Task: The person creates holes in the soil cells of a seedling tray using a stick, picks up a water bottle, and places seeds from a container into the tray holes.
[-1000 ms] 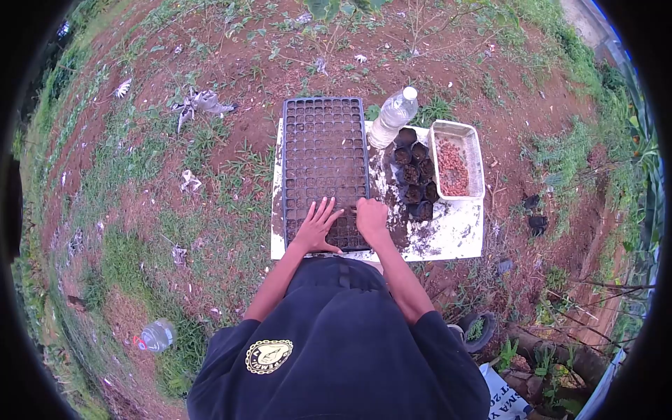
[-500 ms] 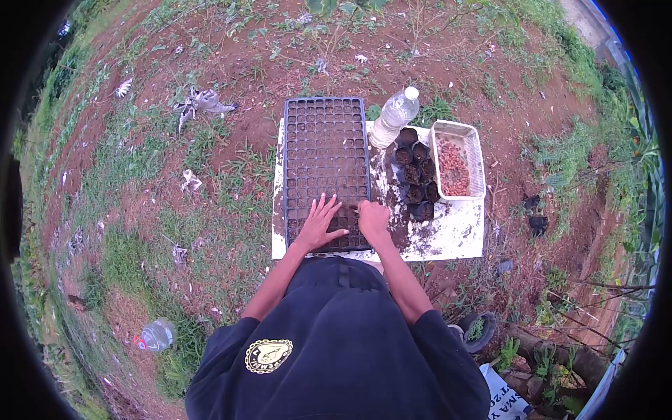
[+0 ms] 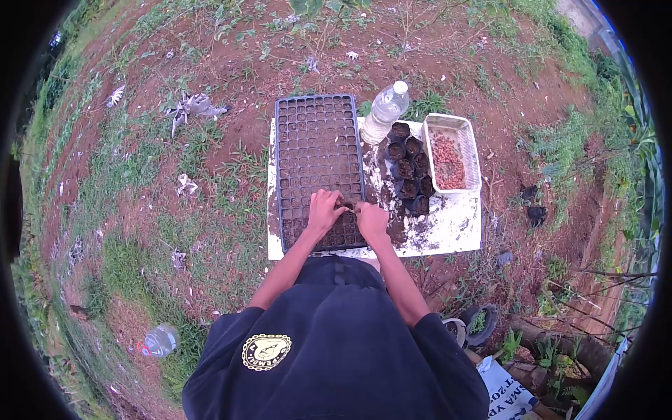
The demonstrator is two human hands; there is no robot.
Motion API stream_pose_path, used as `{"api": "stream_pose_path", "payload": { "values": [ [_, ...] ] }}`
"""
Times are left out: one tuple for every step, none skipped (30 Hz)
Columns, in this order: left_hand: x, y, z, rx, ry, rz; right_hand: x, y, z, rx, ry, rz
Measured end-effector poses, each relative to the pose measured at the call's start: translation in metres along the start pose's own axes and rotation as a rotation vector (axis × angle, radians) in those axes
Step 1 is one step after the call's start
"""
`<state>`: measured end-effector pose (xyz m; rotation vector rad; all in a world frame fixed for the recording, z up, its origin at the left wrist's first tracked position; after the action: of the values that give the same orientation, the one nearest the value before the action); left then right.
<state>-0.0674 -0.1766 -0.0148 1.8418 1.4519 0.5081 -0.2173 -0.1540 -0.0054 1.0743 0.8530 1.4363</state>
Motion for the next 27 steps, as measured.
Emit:
{"api": "stream_pose_path", "payload": {
  "values": [
    [0.000,0.000,-0.002,0.001,-0.002,0.003,0.001,0.002,0.000,-0.025,0.009,-0.009],
    [0.000,0.000,-0.003,0.015,0.000,0.008,0.002,0.003,0.000,-0.025,0.007,-0.009],
    [0.000,0.000,-0.004,0.028,0.003,0.013,0.002,0.004,0.000,-0.030,0.007,-0.012],
    [0.000,0.000,-0.004,0.027,0.003,0.014,0.002,0.004,0.001,-0.035,0.009,-0.014],
    [0.000,0.001,-0.004,0.034,0.014,0.005,0.002,0.004,0.001,-0.036,0.009,-0.015],
    [0.000,0.001,-0.003,0.042,0.025,-0.004,0.002,0.004,0.001,-0.037,0.012,-0.012],
    [0.000,0.000,-0.002,0.042,0.024,-0.004,0.002,0.004,0.001,-0.037,0.015,-0.008],
    [0.000,-0.001,0.000,0.051,0.027,-0.001,0.002,0.004,0.001,-0.038,0.015,-0.009],
    [0.001,-0.002,0.002,0.061,0.030,0.004,0.002,0.004,0.000,-0.042,0.012,-0.004],
    [0.001,-0.002,0.003,0.060,0.031,0.005,0.002,0.002,-0.001,-0.048,0.008,0.002],
    [0.000,-0.003,0.005,0.062,0.043,0.012,0.002,0.001,-0.002,-0.049,0.008,0.003],
    [0.000,-0.003,0.008,0.064,0.055,0.019,0.002,-0.001,-0.003,-0.039,0.005,0.012],
    [0.001,-0.001,0.007,0.062,0.055,0.019,0.001,-0.002,-0.004,-0.029,0.003,0.020],
    [0.002,0.002,0.005,0.064,0.045,0.007,0.001,-0.003,-0.004,-0.030,0.003,0.020],
    [0.003,0.005,0.004,0.066,0.035,-0.005,0.001,-0.003,-0.005,-0.033,0.003,0.017],
    [0.004,0.003,0.005,0.065,0.034,-0.004,0.001,-0.002,-0.004,-0.035,0.002,0.014],
    [0.004,0.002,0.005,0.062,0.023,-0.018,0.001,0.000,-0.004,-0.036,0.001,0.013],
    [0.005,0.001,0.006,0.059,0.012,-0.031,0.002,0.001,-0.003,-0.058,-0.001,0.015],
    [0.005,0.002,0.005,0.059,0.011,-0.030,0.003,0.001,-0.002,-0.080,-0.003,0.018],
    [0.004,0.002,0.003,0.045,0.003,-0.029,0.003,0.002,-0.002,-0.081,-0.005,0.017],
    [0.004,0.001,0.001,0.032,-0.005,-0.028,0.003,0.003,-0.001,-0.084,0.000,0.013],
    [0.004,0.000,0.001,0.032,-0.007,-0.026,0.004,0.005,-0.001,-0.085,0.004,0.010],
    [0.004,-0.001,0.001,0.033,-0.010,-0.028,0.005,0.006,0.000,-0.087,0.002,0.009],
    [0.004,-0.001,0.001,0.033,-0.013,-0.032,0.005,0.007,0.001,-0.086,0.005,0.006],
    [0.004,-0.001,0.001,0.033,-0.015,-0.030,0.006,0.006,0.000,-0.086,0.009,0.004],
    [0.003,-0.001,0.001,0.036,-0.005,-0.016,0.005,0.004,-0.002,-0.087,0.008,0.003],
    [0.004,-0.001,0.002,0.039,0.006,-0.002,0.005,0.003,-0.003,-0.072,0.018,0.002]
  ]
}}
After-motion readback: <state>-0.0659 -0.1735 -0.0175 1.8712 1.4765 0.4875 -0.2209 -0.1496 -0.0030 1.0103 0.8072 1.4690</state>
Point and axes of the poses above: each hand's wrist, its own x-axis away from the middle knuckle, its own y-axis out of the back of the hand, z = x × y, the point moved 7 cm from there along -x, towards the middle knuckle, and after that the axes turned 2 degrees about z, right-handed, at the moved point
